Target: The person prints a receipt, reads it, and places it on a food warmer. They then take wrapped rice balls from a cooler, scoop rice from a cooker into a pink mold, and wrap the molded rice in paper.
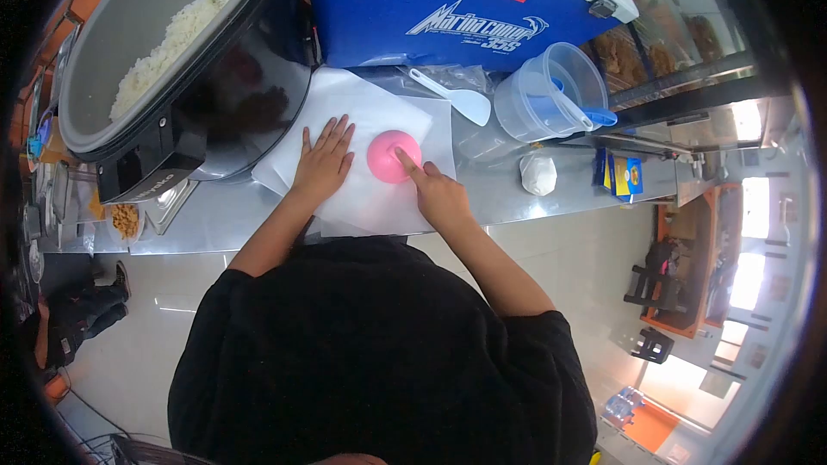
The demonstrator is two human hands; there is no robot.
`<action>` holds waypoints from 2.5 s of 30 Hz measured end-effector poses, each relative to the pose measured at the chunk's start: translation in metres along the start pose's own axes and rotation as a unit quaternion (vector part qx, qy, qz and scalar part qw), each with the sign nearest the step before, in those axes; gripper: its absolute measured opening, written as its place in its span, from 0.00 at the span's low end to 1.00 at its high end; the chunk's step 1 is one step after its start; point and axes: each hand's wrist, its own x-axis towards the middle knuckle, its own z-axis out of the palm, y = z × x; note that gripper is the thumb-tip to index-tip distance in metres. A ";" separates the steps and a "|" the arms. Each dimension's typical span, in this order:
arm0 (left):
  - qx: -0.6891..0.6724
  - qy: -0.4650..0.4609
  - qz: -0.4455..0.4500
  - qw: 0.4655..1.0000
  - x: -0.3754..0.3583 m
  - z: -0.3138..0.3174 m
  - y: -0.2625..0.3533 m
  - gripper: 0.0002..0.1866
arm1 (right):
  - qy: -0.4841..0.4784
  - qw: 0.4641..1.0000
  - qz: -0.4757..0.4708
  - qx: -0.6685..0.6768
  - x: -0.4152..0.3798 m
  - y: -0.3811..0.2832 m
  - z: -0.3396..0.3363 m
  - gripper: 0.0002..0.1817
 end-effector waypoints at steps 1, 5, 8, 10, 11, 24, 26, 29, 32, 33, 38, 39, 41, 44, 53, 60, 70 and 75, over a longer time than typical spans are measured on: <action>-0.005 -0.001 -0.002 1.000 0.000 -0.001 0.000 0.28 | 0.000 1.000 0.000 0.028 0.000 0.003 0.005 0.39; -0.022 -0.002 -0.006 1.000 0.000 -0.002 0.000 0.28 | 0.028 0.995 -0.010 0.101 0.004 0.009 0.016 0.39; -0.018 -0.002 -0.004 1.000 0.000 -0.001 0.000 0.28 | 0.044 0.993 -0.019 0.107 0.001 0.009 0.016 0.38; -0.012 -0.010 -0.005 1.000 0.003 0.000 -0.001 0.28 | 0.045 0.994 -0.017 0.102 0.000 0.012 0.012 0.37; -0.009 -0.016 -0.009 1.000 0.002 0.001 -0.001 0.28 | 0.042 0.994 -0.018 0.100 -0.002 0.014 0.011 0.37; -0.273 0.041 0.022 0.961 0.008 -0.017 0.010 0.20 | 0.158 0.943 0.010 0.294 0.010 0.051 -0.031 0.31; -0.277 -0.063 0.075 0.956 -0.003 -0.034 0.029 0.17 | 0.214 0.928 0.018 0.304 0.017 0.066 -0.031 0.29; -0.212 -0.063 0.149 0.964 -0.025 -0.061 0.073 0.14 | 0.106 0.821 0.272 0.490 0.001 0.082 -0.052 0.29; -0.170 -0.069 0.131 0.974 -0.025 -0.054 0.081 0.14 | 0.116 0.855 0.252 0.438 -0.018 0.129 0.000 0.27; -0.166 -0.087 0.111 0.976 -0.023 -0.051 0.080 0.14 | 0.154 0.871 0.238 0.401 -0.021 0.141 0.023 0.27; -0.238 -0.028 0.058 0.969 0.025 -0.070 0.057 0.11 | 0.409 0.890 0.187 -0.073 -0.033 0.110 0.013 0.23; -0.228 -0.060 0.026 0.971 0.035 -0.073 0.054 0.11 | 0.414 0.900 0.138 -0.017 -0.030 0.105 0.009 0.22; -0.250 -0.096 0.017 0.963 0.050 -0.073 0.048 0.10 | 0.417 0.903 0.038 0.095 -0.025 0.096 0.008 0.19; -0.255 -0.118 0.014 0.960 0.059 -0.063 0.044 0.10 | 0.319 0.902 0.022 0.289 -0.021 0.067 0.029 0.11; -0.253 -0.142 -0.011 0.957 0.058 -0.058 0.041 0.10 | 0.263 0.912 0.106 0.297 -0.005 0.048 0.057 0.11; -0.274 -0.154 -0.030 0.949 0.056 -0.060 0.036 0.11 | 0.237 0.900 0.151 0.332 0.006 0.040 0.041 0.09; -0.291 -0.133 -0.051 0.946 0.045 -0.052 0.030 0.11 | 0.258 0.942 0.058 0.207 0.027 0.039 0.050 0.07; -0.304 -0.129 -0.063 0.942 0.038 -0.052 0.030 0.11 | 0.253 0.946 0.065 0.194 0.030 0.043 0.047 0.05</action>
